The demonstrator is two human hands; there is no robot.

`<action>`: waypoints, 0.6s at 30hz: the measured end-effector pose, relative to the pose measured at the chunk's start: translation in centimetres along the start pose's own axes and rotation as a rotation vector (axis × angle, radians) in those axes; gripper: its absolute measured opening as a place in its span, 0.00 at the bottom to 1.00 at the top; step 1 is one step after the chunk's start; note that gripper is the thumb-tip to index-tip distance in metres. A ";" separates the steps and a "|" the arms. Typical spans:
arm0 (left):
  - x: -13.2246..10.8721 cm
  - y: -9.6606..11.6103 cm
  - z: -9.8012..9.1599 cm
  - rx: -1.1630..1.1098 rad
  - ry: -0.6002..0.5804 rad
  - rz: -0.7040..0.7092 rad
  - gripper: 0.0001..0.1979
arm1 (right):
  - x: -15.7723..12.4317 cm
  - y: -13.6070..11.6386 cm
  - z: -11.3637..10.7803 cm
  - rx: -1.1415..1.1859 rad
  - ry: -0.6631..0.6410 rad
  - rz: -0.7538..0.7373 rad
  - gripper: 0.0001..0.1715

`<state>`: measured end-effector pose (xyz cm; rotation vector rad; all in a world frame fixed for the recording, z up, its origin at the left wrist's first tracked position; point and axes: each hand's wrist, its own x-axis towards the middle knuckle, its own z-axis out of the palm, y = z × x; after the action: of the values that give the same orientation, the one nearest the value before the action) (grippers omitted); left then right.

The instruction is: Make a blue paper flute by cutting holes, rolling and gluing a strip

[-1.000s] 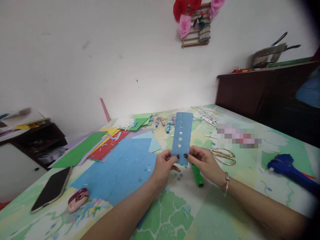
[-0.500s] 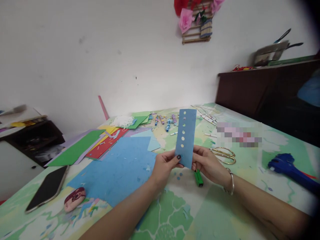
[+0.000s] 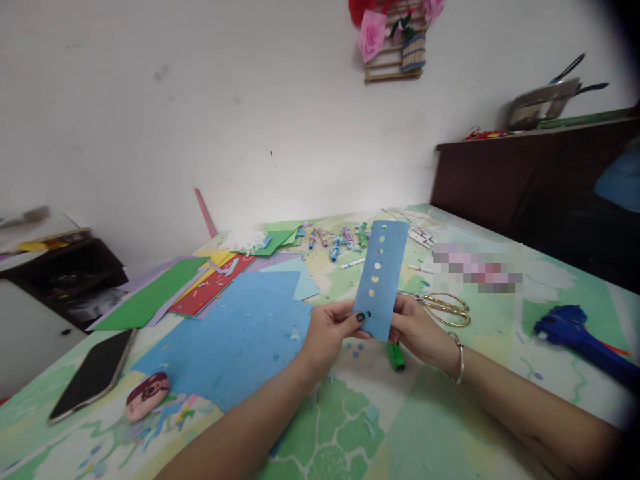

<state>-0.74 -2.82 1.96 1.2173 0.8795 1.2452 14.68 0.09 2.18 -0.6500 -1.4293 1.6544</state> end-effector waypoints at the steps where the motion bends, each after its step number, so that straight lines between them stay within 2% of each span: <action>1: 0.0 0.0 0.1 -0.008 0.013 -0.014 0.16 | 0.0 0.0 0.1 0.014 0.005 -0.001 0.07; 5: 0.1 0.0 -0.2 -0.059 0.079 -0.079 0.16 | 0.1 -0.2 0.2 0.089 0.017 0.011 0.08; 8: 0.6 -0.2 -0.8 -0.101 0.149 -0.107 0.16 | 0.5 -0.6 -0.8 0.068 0.101 -0.027 0.10; 12: 1.3 -0.4 -1.6 -0.156 0.227 -0.094 0.17 | 1.1 -1.1 -3.0 -0.268 0.274 -0.121 0.11; 18: 1.7 -0.8 -2.3 -0.158 0.266 -0.070 0.17 | 1.3 -1.8 -6.0 -0.672 0.645 -0.217 0.11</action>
<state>-2.47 -0.70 0.97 0.9016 0.9870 1.4122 19.37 4.36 2.77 -1.2158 -1.4696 0.6608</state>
